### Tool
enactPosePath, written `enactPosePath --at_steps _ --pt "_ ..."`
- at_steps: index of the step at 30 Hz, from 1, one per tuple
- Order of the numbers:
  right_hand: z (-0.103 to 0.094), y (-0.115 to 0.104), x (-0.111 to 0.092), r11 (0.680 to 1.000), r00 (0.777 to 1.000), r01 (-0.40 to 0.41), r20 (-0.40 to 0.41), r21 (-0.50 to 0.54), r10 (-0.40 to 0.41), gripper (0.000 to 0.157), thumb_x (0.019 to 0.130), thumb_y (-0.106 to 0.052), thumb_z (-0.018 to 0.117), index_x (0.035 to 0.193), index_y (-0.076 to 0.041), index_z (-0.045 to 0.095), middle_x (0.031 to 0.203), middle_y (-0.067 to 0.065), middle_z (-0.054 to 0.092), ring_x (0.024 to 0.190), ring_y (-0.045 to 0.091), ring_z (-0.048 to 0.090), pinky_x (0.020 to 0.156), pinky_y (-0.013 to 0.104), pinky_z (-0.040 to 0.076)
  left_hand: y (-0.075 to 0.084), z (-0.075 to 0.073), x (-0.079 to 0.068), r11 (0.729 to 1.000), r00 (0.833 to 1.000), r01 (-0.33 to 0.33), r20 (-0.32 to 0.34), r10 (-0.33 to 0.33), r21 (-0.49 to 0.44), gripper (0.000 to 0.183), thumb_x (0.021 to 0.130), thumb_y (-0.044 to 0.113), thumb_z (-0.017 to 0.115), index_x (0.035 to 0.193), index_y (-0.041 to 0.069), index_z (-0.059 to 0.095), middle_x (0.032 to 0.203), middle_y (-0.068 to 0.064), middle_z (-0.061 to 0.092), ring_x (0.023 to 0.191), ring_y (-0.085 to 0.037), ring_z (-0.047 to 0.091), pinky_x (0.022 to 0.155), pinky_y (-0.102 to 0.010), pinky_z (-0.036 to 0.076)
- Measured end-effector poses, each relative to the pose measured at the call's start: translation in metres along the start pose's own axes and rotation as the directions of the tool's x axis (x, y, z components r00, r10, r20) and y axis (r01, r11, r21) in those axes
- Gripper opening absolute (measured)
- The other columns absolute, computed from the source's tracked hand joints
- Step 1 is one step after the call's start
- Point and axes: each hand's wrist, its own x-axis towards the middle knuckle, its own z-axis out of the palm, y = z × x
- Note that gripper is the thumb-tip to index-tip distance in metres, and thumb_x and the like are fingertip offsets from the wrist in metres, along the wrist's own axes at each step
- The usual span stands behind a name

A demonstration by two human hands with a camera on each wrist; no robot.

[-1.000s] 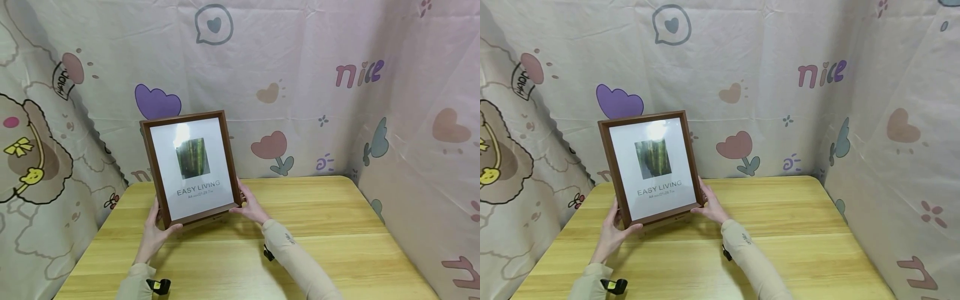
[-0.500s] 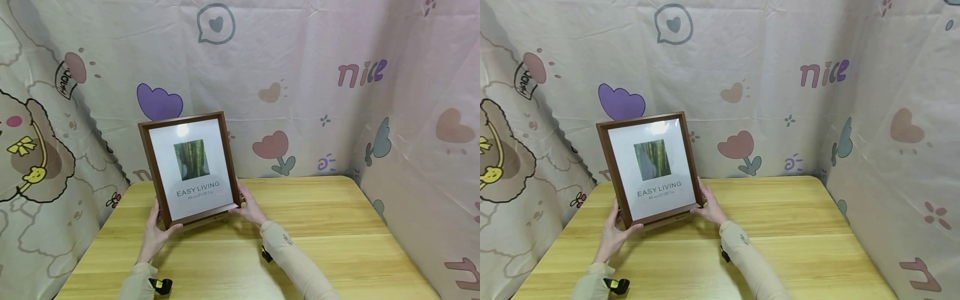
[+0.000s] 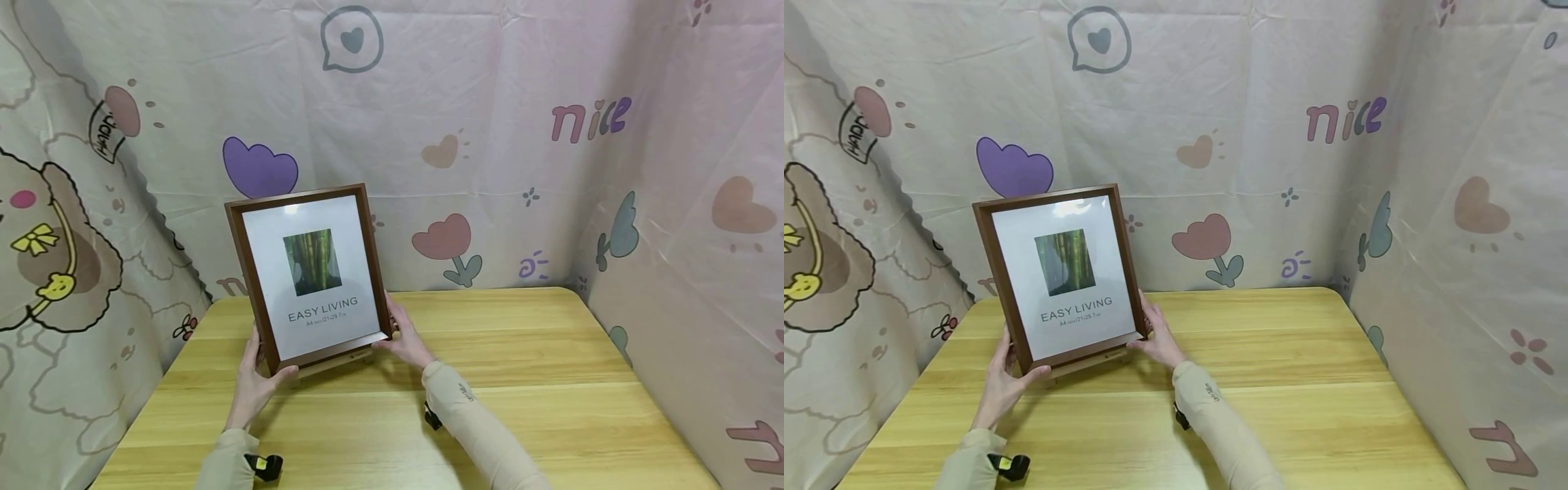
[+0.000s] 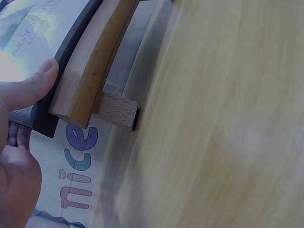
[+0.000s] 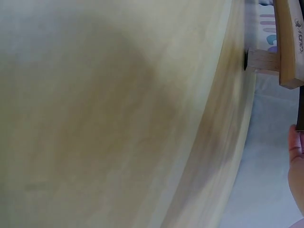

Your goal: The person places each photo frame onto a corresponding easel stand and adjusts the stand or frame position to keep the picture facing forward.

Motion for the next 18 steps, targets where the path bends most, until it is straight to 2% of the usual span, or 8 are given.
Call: enactPosePath --at_steps 3,6,8,10,13,15,18 --pt "0.0004 -0.0004 -0.0007 1.0 1.0 -0.005 0.0 -0.004 0.005 0.113 0.078 -0.001 0.082 0.163 -0.033 0.013 0.17 0.006 0.02 0.155 0.043 0.013 0.125 0.066 0.016 -0.0012 0.0005 0.0 1.0 1.0 -0.009 -0.008 0.009 -0.006 0.124 0.074 -0.003 0.086 0.163 0.026 0.005 0.155 -0.019 0.035 0.121 0.019 0.035 0.101 0.009 0.026" --pt "0.0018 -0.0005 -0.0007 1.0 1.0 0.015 -0.005 -0.002 -0.015 0.113 0.077 -0.001 0.083 0.163 -0.031 0.014 0.168 0.01 0.025 0.152 0.044 0.021 0.123 0.066 0.02 -0.0013 -0.0006 -0.0001 1.0 1.0 -0.008 -0.007 0.008 -0.004 0.124 0.074 -0.003 0.085 0.163 0.028 0.005 0.154 -0.018 0.035 0.121 0.019 0.036 0.101 0.009 0.026" --pt "0.0032 0.0001 -0.0003 0.999 0.999 0.031 -0.008 0.008 -0.031 0.114 0.077 0.001 0.083 0.163 -0.029 0.014 0.163 0.014 0.032 0.144 0.046 0.033 0.12 0.066 0.028 -0.0007 -0.0013 -0.0002 1.0 1.0 -0.009 -0.005 0.009 -0.003 0.123 0.075 -0.002 0.085 0.163 0.029 0.005 0.154 -0.018 0.036 0.121 0.018 0.036 0.101 0.009 0.026" --pt "0.0046 0.0003 0.0002 0.999 0.999 0.033 -0.007 0.011 -0.033 0.115 0.076 0.001 0.083 0.163 -0.029 0.014 0.162 0.016 0.033 0.142 0.046 0.036 0.118 0.067 0.031 -0.0004 -0.0016 -0.0001 1.0 1.0 -0.01 -0.005 0.01 -0.003 0.123 0.075 -0.003 0.085 0.163 0.029 0.004 0.153 -0.018 0.035 0.121 0.017 0.036 0.101 0.009 0.026" --pt "0.0067 0.0006 0.001 1.0 1.0 0.003 0.0 0.011 -0.003 0.116 0.077 0.001 0.082 0.163 -0.033 0.012 0.166 0.011 0.028 0.149 0.047 0.027 0.119 0.07 0.026 -0.0019 -0.0014 0.0001 1.0 1.0 -0.011 -0.01 0.011 0.004 0.122 0.076 -0.006 0.083 0.163 0.026 0.003 0.153 -0.02 0.034 0.121 0.017 0.035 0.102 0.009 0.025" --pt "0.0077 0.0005 0.0014 1.0 1.0 -0.024 0.003 -0.001 0.024 0.116 0.078 -0.001 0.082 0.162 -0.036 0.011 0.17 0.005 0.021 0.155 0.045 0.012 0.121 0.071 0.016 -0.0027 -0.0011 0.0003 1.0 1.0 -0.009 -0.014 0.009 0.008 0.122 0.076 -0.008 0.081 0.163 0.023 0.002 0.152 -0.023 0.033 0.122 0.019 0.033 0.103 0.009 0.024" --pt "0.0087 0.001 0.002 1.0 1.0 -0.029 0.001 -0.002 0.029 0.115 0.078 0.0 0.081 0.162 -0.036 0.011 0.17 0.005 0.02 0.156 0.044 0.011 0.121 0.072 0.016 -0.0039 -0.0012 0.0006 1.0 1.0 -0.001 -0.017 0.001 0.017 0.121 0.077 -0.008 0.081 0.163 0.021 0.001 0.153 -0.026 0.03 0.123 0.023 0.029 0.103 0.009 0.023"
